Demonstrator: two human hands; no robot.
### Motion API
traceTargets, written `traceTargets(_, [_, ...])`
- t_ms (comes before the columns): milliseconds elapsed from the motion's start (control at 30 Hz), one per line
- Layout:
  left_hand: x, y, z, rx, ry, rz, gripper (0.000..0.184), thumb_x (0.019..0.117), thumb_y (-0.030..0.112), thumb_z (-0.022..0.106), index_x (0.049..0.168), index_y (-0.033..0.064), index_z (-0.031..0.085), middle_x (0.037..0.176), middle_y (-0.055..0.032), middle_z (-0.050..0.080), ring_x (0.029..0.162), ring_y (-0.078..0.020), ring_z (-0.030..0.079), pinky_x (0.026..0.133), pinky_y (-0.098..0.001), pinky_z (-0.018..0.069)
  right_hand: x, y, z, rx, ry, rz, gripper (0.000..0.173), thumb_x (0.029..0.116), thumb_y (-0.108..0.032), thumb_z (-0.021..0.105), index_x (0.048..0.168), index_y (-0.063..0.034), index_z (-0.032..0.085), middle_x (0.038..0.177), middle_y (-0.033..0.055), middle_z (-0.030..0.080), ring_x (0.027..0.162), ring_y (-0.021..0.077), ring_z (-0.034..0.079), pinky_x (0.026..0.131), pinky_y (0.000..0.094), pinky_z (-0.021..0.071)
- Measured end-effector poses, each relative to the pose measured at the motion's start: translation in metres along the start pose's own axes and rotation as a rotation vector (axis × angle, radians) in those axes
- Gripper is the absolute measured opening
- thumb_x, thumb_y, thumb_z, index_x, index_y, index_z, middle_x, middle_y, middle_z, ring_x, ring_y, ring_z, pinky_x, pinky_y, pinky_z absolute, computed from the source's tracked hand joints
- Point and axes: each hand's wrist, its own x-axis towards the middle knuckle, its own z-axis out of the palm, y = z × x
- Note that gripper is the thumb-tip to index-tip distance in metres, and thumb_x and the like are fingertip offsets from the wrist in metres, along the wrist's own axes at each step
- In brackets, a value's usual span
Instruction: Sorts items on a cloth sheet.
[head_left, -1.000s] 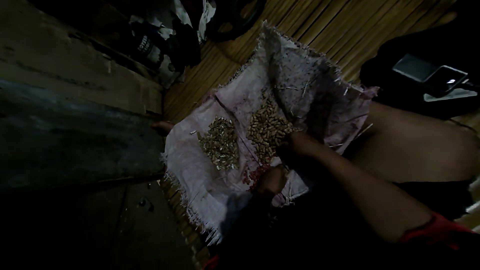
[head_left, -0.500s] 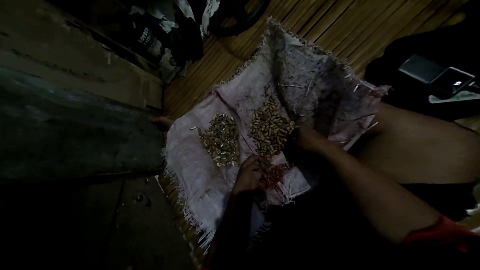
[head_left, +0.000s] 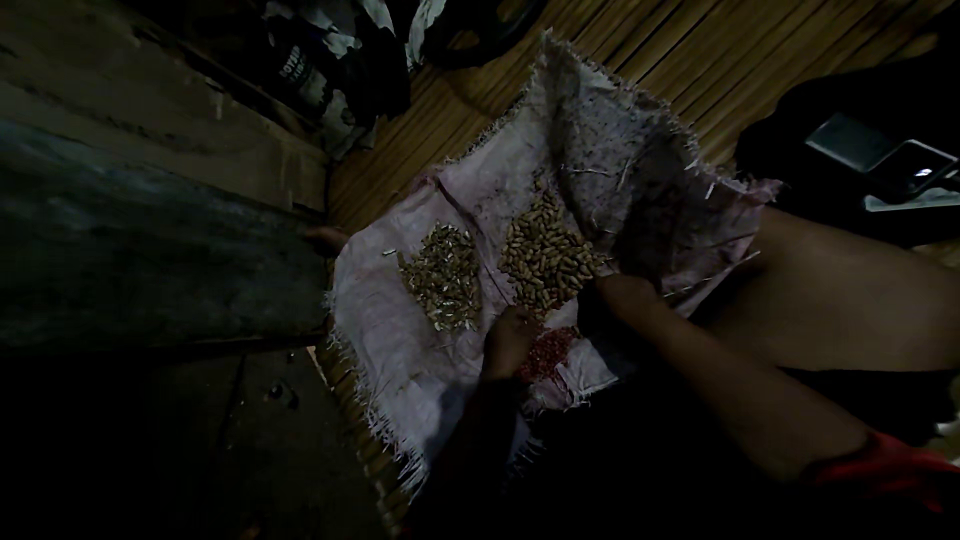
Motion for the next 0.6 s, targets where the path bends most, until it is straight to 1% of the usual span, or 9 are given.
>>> traceTargets(67, [0.003, 0.002, 0.009, 0.142, -0.007, 0.024, 0.040, 0.0982, 0.041, 0.062, 0.133, 0.0217, 0.064, 0.113, -0.0060, 0.072, 0.102, -0.0218, 0.071, 0.090, -0.0517, 0.0586, 0.001, 0.001, -0.001, -0.005, -0.009, -0.006, 0.026, 0.0987, -0.024, 0.063, 0.116, -0.0052, 0.068, 0.115, 0.0229, 0.069, 0.107, 0.0447, 0.067, 0.082, 0.0680, 0.0532])
traceTargets(100, [0.003, 0.003, 0.013, 0.210, -0.006, 0.035, 0.041, 0.0992, 0.042, 0.060, 0.136, 0.0250, 0.062, 0.118, -0.0049, 0.072, 0.107, -0.0220, 0.070, 0.092, -0.0523, 0.0582, 0.001, 0.000, -0.002, -0.015, -0.006, 0.001, 0.024, 0.0980, -0.024, 0.064, 0.113, -0.0064, 0.069, 0.113, 0.0218, 0.070, 0.105, 0.0436, 0.068, 0.080, 0.0667, 0.0540])
traceTargets(167, [0.001, 0.009, 0.019, 0.297, -0.002, 0.054, 0.039, 0.1013, 0.042, 0.057, 0.137, 0.0266, 0.061, 0.126, -0.0056, 0.069, 0.112, -0.0241, 0.068, 0.095, -0.0533, 0.0565, 0.000, 0.000, -0.002, -0.033, 0.000, 0.014, 0.020, 0.0972, -0.026, 0.066, 0.106, -0.0087, 0.070, 0.106, 0.0189, 0.071, 0.099, 0.0413, 0.070, 0.075, 0.0637, 0.0555])
traceTargets(267, [-0.003, 0.017, 0.022, 0.377, -0.007, 0.066, 0.041, 0.1031, 0.042, 0.053, 0.137, 0.0209, 0.061, 0.129, -0.0081, 0.067, 0.116, -0.0264, 0.067, 0.096, -0.0537, 0.0554, -0.006, -0.001, -0.006, -0.038, -0.043, 0.024, 0.029, 0.0931, -0.034, 0.070, 0.106, -0.0074, 0.071, 0.108, 0.0193, 0.071, 0.101, 0.0411, 0.069, 0.077, 0.0646, 0.0547])
traceTargets(300, [-0.002, 0.017, 0.023, 0.397, -0.007, 0.072, 0.043, 0.1036, 0.042, 0.051, 0.138, 0.0192, 0.060, 0.131, -0.0084, 0.066, 0.117, -0.0264, 0.066, 0.097, -0.0535, 0.0548, -0.008, -0.001, -0.007, -0.037, -0.074, 0.016, 0.031, 0.0971, -0.030, 0.065, 0.112, -0.0037, 0.070, 0.115, 0.0227, 0.069, 0.107, 0.0438, 0.067, 0.082, 0.0665, 0.0528])
traceTargets(433, [0.000, 0.016, 0.025, 0.452, -0.007, 0.101, 0.045, 0.1047, 0.043, 0.049, 0.139, 0.0160, 0.060, 0.136, -0.0090, 0.063, 0.122, -0.0266, 0.064, 0.101, -0.0523, 0.0530, -0.006, -0.002, -0.004, -0.081, -0.121, 0.011, 0.034, 0.0976, -0.027, 0.064, 0.118, -0.0001, 0.067, 0.121, 0.0256, 0.067, 0.112, 0.0457, 0.065, 0.084, 0.0677, 0.0523])
traceTargets(500, [-0.001, 0.016, 0.025, 0.447, -0.001, 0.098, 0.044, 0.1045, 0.043, 0.049, 0.138, 0.0163, 0.061, 0.134, -0.0094, 0.065, 0.120, -0.0268, 0.065, 0.100, -0.0523, 0.0536, -0.005, -0.004, -0.001, -0.100, -0.102, 0.029, 0.031, 0.0950, -0.032, 0.068, 0.110, -0.0046, 0.070, 0.112, 0.0209, 0.070, 0.104, 0.0415, 0.069, 0.078, 0.0642, 0.0551])
traceTargets(533, [-0.001, 0.017, 0.025, 0.426, 0.000, 0.092, 0.044, 0.1041, 0.043, 0.050, 0.137, 0.0163, 0.062, 0.133, -0.0096, 0.065, 0.119, -0.0269, 0.065, 0.100, -0.0524, 0.0539, -0.003, -0.004, 0.001, -0.105, -0.090, 0.037, 0.032, 0.0923, -0.037, 0.071, 0.104, -0.0067, 0.071, 0.107, 0.0183, 0.072, 0.100, 0.0395, 0.070, 0.075, 0.0628, 0.0560])
traceTargets(600, [-0.002, 0.016, 0.020, 0.327, -0.009, 0.074, 0.044, 0.1031, 0.043, 0.053, 0.135, 0.0148, 0.063, 0.127, -0.0094, 0.068, 0.114, -0.0257, 0.067, 0.098, -0.0520, 0.0547, -0.002, -0.005, 0.003, -0.101, -0.084, 0.055, 0.038, 0.0875, -0.044, 0.074, 0.098, -0.0074, 0.072, 0.103, 0.0172, 0.072, 0.096, 0.0387, 0.071, 0.072, 0.0627, 0.0560])
